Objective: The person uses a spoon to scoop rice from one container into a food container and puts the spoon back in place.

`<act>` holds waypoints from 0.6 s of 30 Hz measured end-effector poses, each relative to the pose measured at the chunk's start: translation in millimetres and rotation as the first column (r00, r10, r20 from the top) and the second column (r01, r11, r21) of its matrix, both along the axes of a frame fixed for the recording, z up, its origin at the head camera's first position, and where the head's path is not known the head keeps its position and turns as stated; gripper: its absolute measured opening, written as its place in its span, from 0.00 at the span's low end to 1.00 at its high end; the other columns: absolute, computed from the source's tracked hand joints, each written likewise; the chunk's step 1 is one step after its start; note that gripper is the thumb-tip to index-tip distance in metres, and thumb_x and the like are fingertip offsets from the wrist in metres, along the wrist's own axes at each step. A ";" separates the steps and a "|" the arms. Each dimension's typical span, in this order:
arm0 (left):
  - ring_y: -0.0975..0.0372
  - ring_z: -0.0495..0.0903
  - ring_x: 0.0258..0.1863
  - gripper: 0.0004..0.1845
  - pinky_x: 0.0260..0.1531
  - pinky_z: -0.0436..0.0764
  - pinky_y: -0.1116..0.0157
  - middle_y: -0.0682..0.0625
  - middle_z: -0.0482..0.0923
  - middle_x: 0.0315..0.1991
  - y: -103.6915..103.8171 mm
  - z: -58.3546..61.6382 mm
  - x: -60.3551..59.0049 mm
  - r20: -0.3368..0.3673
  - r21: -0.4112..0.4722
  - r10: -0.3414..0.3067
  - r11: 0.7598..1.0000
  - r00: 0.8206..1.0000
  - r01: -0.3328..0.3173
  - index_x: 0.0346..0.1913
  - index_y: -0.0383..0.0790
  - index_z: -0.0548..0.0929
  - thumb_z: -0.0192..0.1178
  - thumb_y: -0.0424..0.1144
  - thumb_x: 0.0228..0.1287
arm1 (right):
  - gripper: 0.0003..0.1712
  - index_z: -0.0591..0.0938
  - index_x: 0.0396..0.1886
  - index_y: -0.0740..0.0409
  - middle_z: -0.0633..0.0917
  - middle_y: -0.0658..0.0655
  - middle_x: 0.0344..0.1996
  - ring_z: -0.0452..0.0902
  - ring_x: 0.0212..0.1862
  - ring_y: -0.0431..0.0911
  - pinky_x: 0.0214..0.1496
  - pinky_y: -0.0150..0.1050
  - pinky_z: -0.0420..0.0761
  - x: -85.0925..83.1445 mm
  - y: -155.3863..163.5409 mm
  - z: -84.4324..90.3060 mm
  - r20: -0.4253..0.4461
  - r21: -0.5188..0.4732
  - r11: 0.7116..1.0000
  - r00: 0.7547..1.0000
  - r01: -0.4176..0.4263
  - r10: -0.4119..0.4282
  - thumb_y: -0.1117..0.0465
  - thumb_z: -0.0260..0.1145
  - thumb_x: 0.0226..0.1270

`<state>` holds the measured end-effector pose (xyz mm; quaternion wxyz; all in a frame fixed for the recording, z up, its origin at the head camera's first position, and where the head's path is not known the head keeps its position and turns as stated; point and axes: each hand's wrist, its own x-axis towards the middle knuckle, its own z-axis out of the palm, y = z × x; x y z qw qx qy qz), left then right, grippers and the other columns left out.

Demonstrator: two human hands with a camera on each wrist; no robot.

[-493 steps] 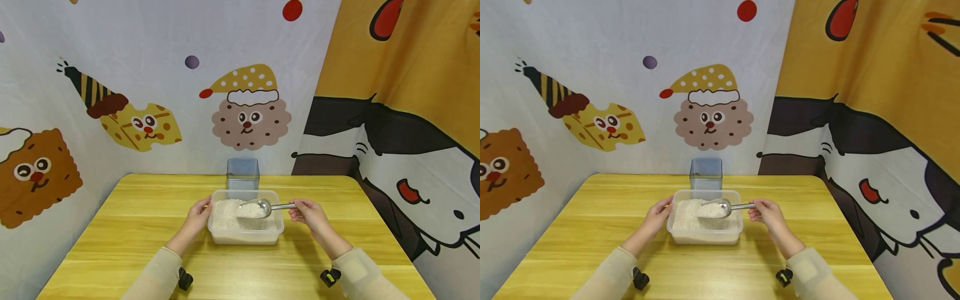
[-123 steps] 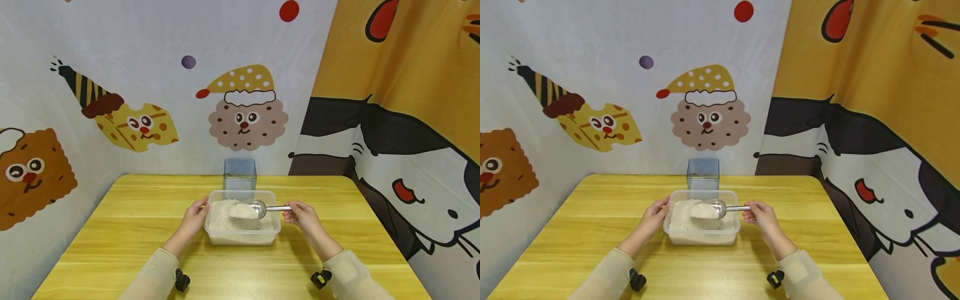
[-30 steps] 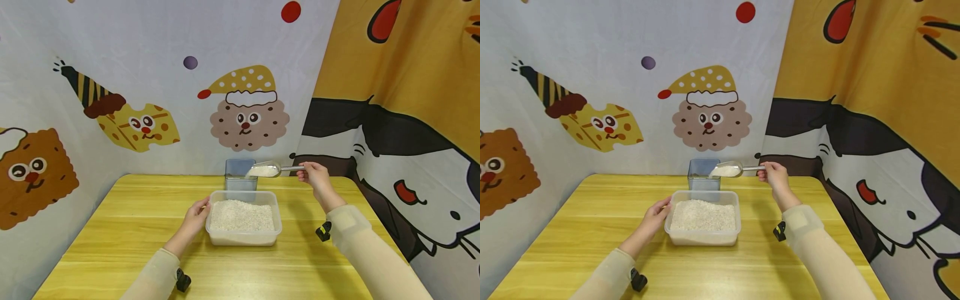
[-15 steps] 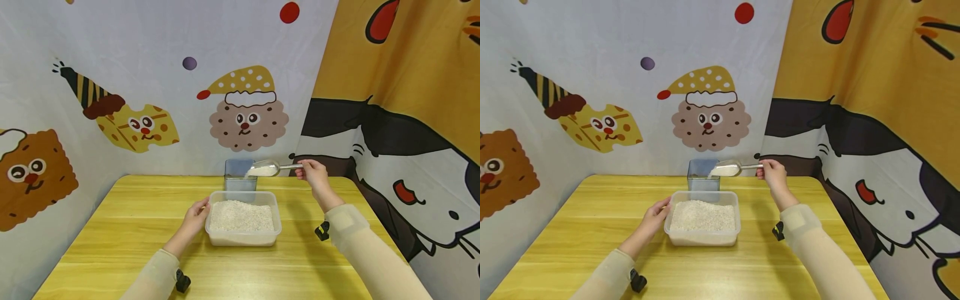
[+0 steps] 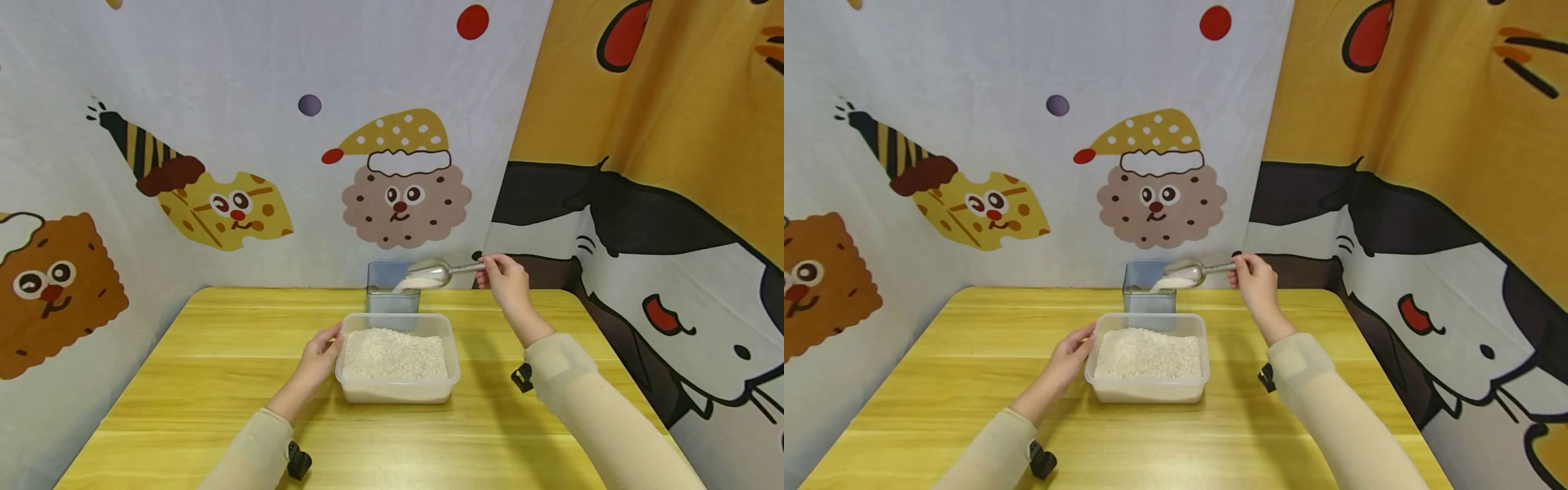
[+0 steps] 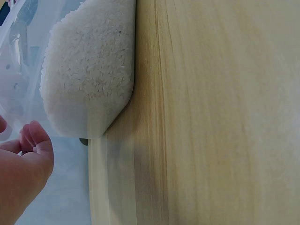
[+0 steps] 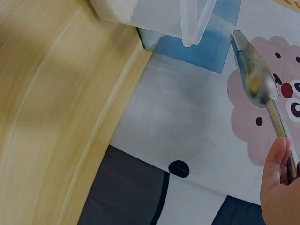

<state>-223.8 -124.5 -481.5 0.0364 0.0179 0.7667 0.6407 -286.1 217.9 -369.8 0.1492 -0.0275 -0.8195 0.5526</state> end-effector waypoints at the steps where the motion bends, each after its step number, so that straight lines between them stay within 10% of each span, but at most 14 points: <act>1: 0.55 0.71 0.51 0.24 0.44 0.73 0.73 0.37 0.68 0.58 -0.2 -3.1 -1.4 -0.002 -0.004 0.003 1.000 1.000 -0.003 0.68 0.33 0.64 0.48 0.37 0.73 | 0.18 0.80 0.48 0.65 0.84 0.65 0.32 0.81 0.26 0.38 0.33 0.34 0.83 0.7 -0.8 0.6 -0.022 0.014 1.000 1.000 -0.004 0.004 0.55 0.53 0.74; 18: 0.58 0.71 0.49 0.23 0.43 0.74 0.73 0.37 0.68 0.58 0.9 -5.1 -0.7 -0.014 -0.016 0.019 1.000 1.000 -0.019 0.68 0.33 0.66 0.48 0.36 0.73 | 0.18 0.82 0.45 0.63 0.86 0.63 0.31 0.82 0.32 0.52 0.33 0.34 0.82 11.5 -13.5 0.1 -0.277 0.241 0.970 0.956 -0.027 0.096 0.54 0.54 0.72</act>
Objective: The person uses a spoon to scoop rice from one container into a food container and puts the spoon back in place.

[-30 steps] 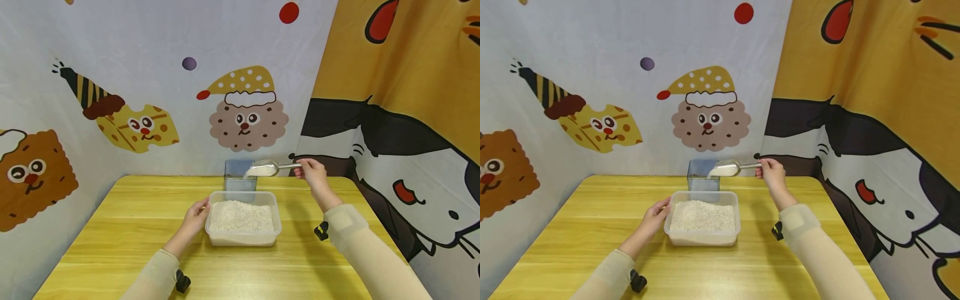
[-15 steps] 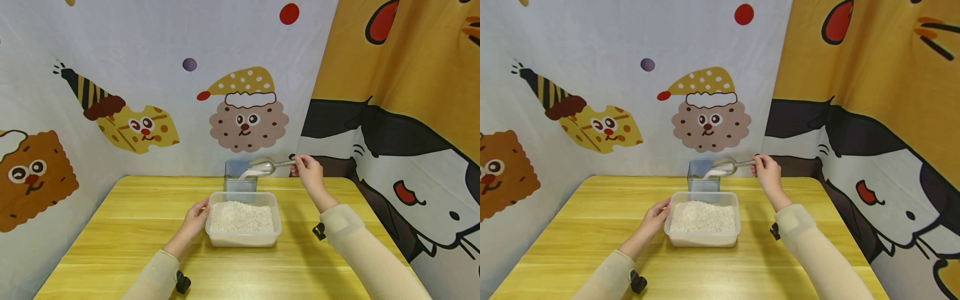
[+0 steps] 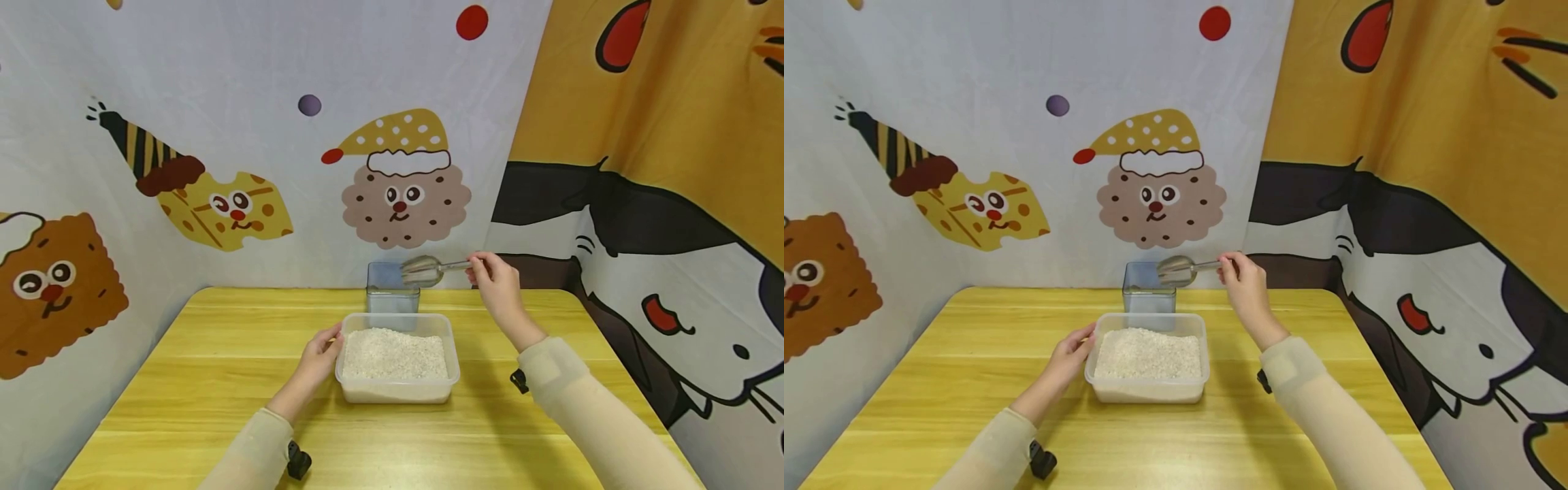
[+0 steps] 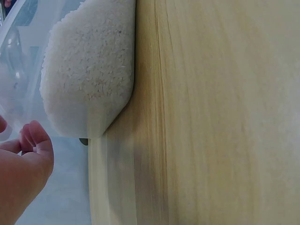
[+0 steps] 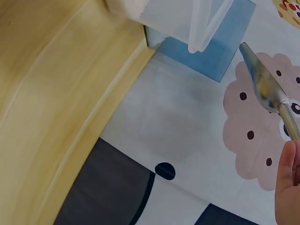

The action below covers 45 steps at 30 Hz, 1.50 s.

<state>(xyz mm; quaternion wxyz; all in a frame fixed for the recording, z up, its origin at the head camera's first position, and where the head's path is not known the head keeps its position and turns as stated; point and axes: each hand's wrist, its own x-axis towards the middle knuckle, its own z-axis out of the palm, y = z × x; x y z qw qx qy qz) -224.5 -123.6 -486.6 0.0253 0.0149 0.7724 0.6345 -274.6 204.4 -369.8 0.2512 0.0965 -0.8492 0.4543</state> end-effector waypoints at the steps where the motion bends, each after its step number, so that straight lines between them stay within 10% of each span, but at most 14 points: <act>1: 0.58 0.71 0.49 0.23 0.43 0.73 0.73 0.36 0.68 0.58 -0.1 -0.2 -0.3 -0.002 -0.001 -0.001 1.000 1.000 0.001 0.68 0.33 0.65 0.48 0.36 0.73 | 0.17 0.82 0.45 0.63 0.86 0.63 0.31 0.82 0.31 0.52 0.33 0.36 0.82 0.0 0.3 -0.7 0.000 -0.022 1.000 1.000 -0.002 0.002 0.54 0.55 0.72; 6: 0.56 0.71 0.49 0.23 0.43 0.73 0.74 0.36 0.68 0.58 -1.1 -2.1 -3.0 0.011 -0.002 -0.011 1.000 1.000 0.011 0.68 0.32 0.65 0.47 0.35 0.73 | 0.18 0.81 0.45 0.67 0.85 0.67 0.31 0.82 0.28 0.43 0.34 0.36 0.83 -0.8 4.4 -4.8 0.102 -0.220 0.976 0.994 -0.007 0.030 0.55 0.56 0.72; 12: 0.56 0.71 0.49 0.23 0.42 0.73 0.72 0.36 0.68 0.57 -2.5 -3.8 -4.5 0.023 0.004 -0.018 1.000 1.000 0.018 0.68 0.31 0.64 0.47 0.35 0.74 | 0.20 0.75 0.52 0.71 0.85 0.50 0.24 0.80 0.26 0.38 0.34 0.31 0.82 3.8 12.7 -8.0 0.359 -0.518 0.852 0.923 0.070 0.142 0.57 0.53 0.74; 20: 0.59 0.71 0.46 0.23 0.41 0.74 0.72 0.36 0.69 0.57 -0.9 -0.5 0.0 -0.001 -0.002 -0.008 1.000 1.000 0.008 0.68 0.35 0.66 0.48 0.37 0.73 | 0.19 0.73 0.53 0.67 0.85 0.48 0.26 0.79 0.28 0.37 0.36 0.28 0.81 16.9 24.3 -17.2 0.451 -0.622 0.778 0.853 0.090 0.262 0.56 0.50 0.75; 45: 0.57 0.72 0.48 0.23 0.44 0.73 0.71 0.37 0.68 0.57 -0.4 -2.2 -1.8 0.004 -0.003 -0.001 1.000 1.000 0.001 0.68 0.36 0.66 0.47 0.37 0.73 | 0.24 0.71 0.55 0.75 0.85 0.50 0.28 0.80 0.31 0.37 0.39 0.32 0.82 47.5 22.7 -45.9 0.467 -0.550 0.834 0.840 0.032 0.276 0.56 0.52 0.74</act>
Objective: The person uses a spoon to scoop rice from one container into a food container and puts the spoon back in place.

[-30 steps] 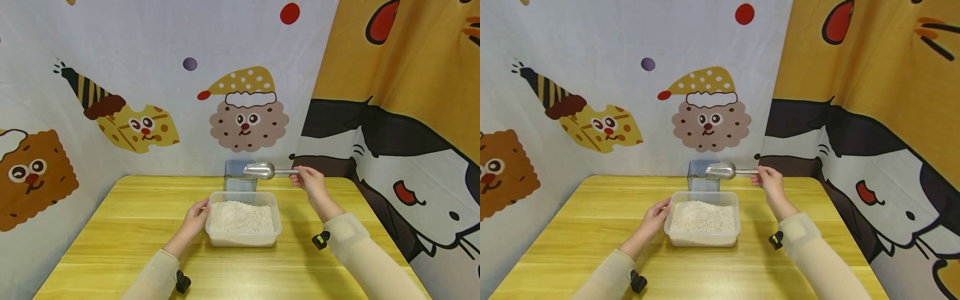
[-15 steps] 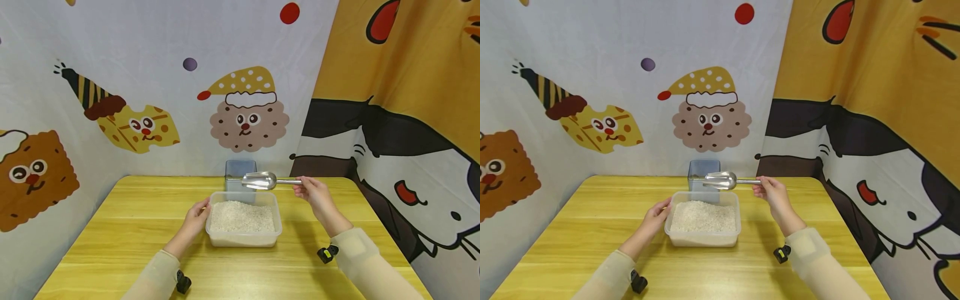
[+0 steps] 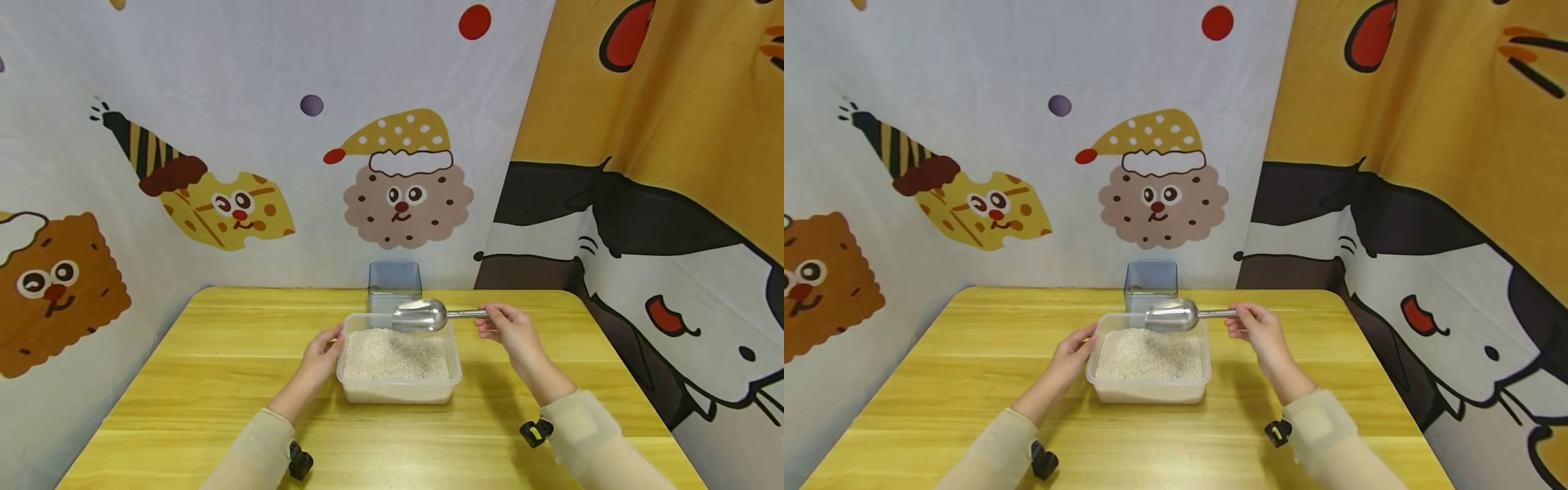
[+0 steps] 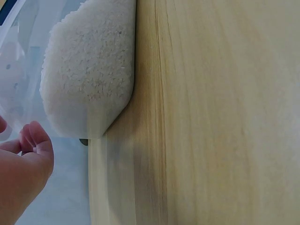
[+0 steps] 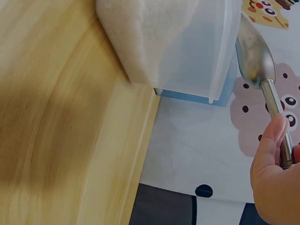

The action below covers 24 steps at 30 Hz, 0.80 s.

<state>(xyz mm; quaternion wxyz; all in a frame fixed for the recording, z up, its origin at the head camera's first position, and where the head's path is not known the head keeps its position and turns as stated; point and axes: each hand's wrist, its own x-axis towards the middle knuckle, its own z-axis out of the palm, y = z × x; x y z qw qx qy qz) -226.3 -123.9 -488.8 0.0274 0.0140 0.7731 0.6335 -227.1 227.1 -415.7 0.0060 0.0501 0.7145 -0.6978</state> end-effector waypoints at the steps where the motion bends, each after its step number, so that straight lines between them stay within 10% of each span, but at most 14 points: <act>1: 0.56 0.72 0.48 0.23 0.44 0.73 0.71 0.37 0.68 0.57 0.0 0.1 0.0 0.003 0.001 0.001 1.000 1.000 -0.001 0.68 0.36 0.66 0.47 0.37 0.73 | 0.24 0.71 0.55 0.75 0.85 0.49 0.28 0.80 0.31 0.37 0.39 0.32 0.82 0.8 -0.8 -0.9 -0.011 0.012 1.000 1.000 -0.006 0.006 0.57 0.52 0.74; 13: 0.55 0.72 0.49 0.23 0.42 0.73 0.74 0.36 0.68 0.58 0.8 1.2 -0.3 0.003 0.024 0.003 1.000 1.000 -0.003 0.68 0.34 0.66 0.48 0.36 0.73 | 0.18 0.77 0.49 0.75 0.83 0.71 0.36 0.82 0.34 0.42 0.36 0.35 0.83 7.2 -18.2 -11.1 -0.242 0.236 0.968 0.960 -0.085 0.143 0.62 0.54 0.72; 24: 0.60 0.72 0.44 0.23 0.42 0.73 0.72 0.37 0.69 0.56 1.0 2.0 0.4 -0.001 0.011 0.009 1.000 1.000 -0.009 0.67 0.35 0.67 0.48 0.37 0.73 | 0.13 0.82 0.46 0.65 0.86 0.62 0.31 0.83 0.33 0.47 0.36 0.35 0.83 8.6 -37.8 -17.5 -0.435 0.425 0.905 0.875 -0.010 0.214 0.62 0.58 0.70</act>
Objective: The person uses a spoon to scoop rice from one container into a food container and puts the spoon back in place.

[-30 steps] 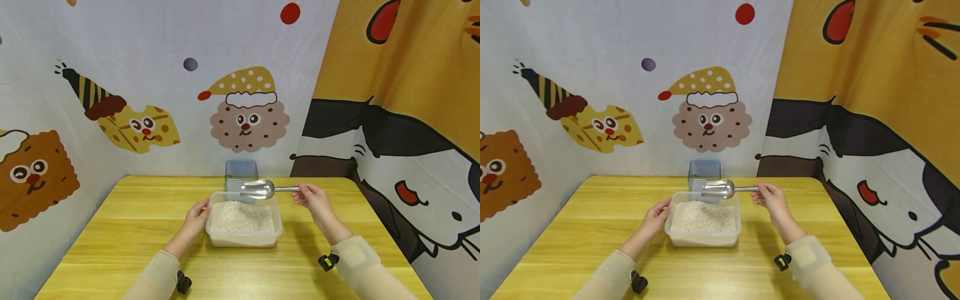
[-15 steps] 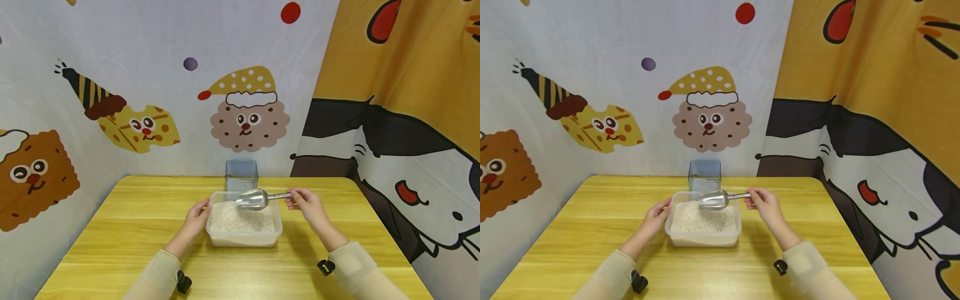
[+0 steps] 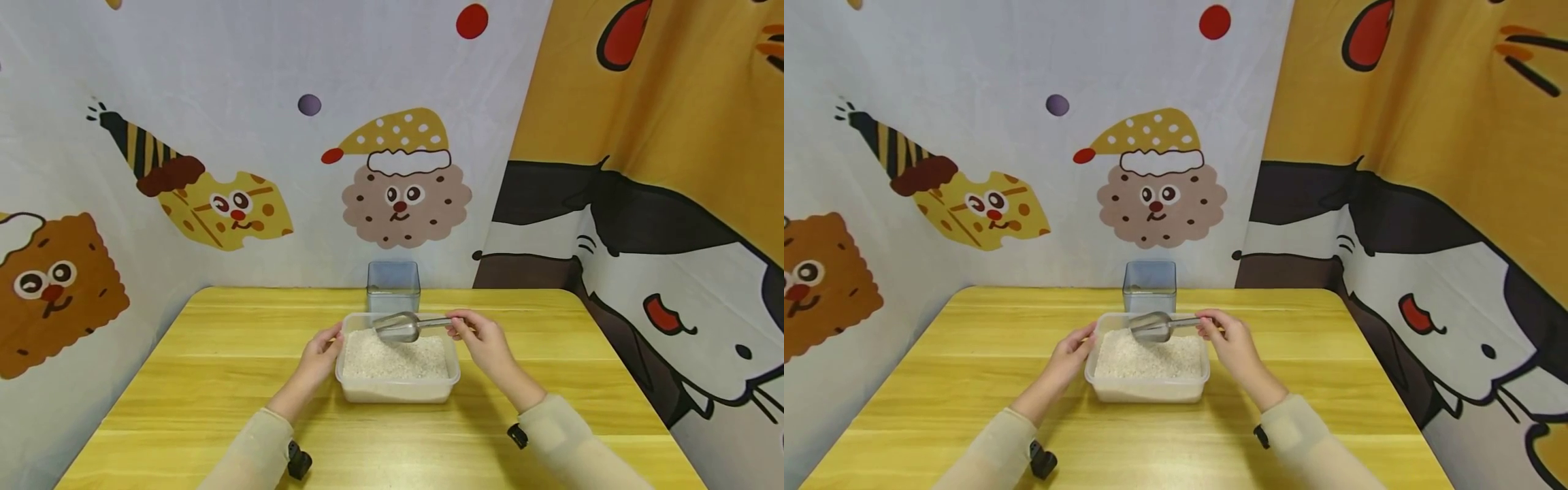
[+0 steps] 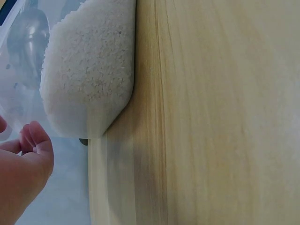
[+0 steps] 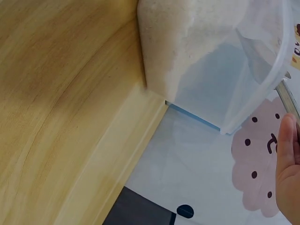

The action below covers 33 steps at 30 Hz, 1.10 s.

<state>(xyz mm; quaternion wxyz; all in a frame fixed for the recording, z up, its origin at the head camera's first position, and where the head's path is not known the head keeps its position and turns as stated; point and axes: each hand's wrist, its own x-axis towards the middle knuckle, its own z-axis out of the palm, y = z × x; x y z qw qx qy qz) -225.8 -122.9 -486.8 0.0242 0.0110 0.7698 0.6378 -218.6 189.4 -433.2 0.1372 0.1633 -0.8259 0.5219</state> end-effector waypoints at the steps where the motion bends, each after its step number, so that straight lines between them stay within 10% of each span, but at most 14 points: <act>1: 0.60 0.72 0.45 0.23 0.42 0.74 0.72 0.37 0.69 0.57 -0.1 0.2 0.1 0.003 0.000 -0.001 1.000 1.000 0.001 0.67 0.35 0.67 0.48 0.38 0.73 | 0.13 0.83 0.45 0.63 0.86 0.61 0.31 0.83 0.32 0.46 0.35 0.35 0.83 -0.2 -1.0 -0.7 -0.013 0.023 1.000 1.000 0.007 -0.007 0.61 0.58 0.70; 26: 0.64 0.70 0.43 0.24 0.40 0.73 0.73 0.36 0.69 0.57 -0.8 0.4 -0.3 0.016 0.017 -0.013 1.000 1.000 0.013 0.68 0.34 0.66 0.49 0.38 0.73 | 0.13 0.80 0.47 0.71 0.84 0.68 0.32 0.81 0.35 0.61 0.36 0.45 0.82 2.1 -8.3 1.4 0.189 0.057 0.994 0.979 -0.093 0.081 0.67 0.54 0.72; 33: 0.62 0.71 0.43 0.23 0.41 0.73 0.73 0.38 0.70 0.55 -0.8 -3.5 -0.8 -0.013 0.008 0.011 1.000 1.000 -0.011 0.67 0.34 0.68 0.49 0.38 0.73 | 0.14 0.81 0.44 0.72 0.84 0.65 0.28 0.81 0.28 0.45 0.31 0.40 0.83 0.5 -10.3 -0.4 0.292 -0.023 0.996 0.952 -0.091 0.094 0.63 0.55 0.71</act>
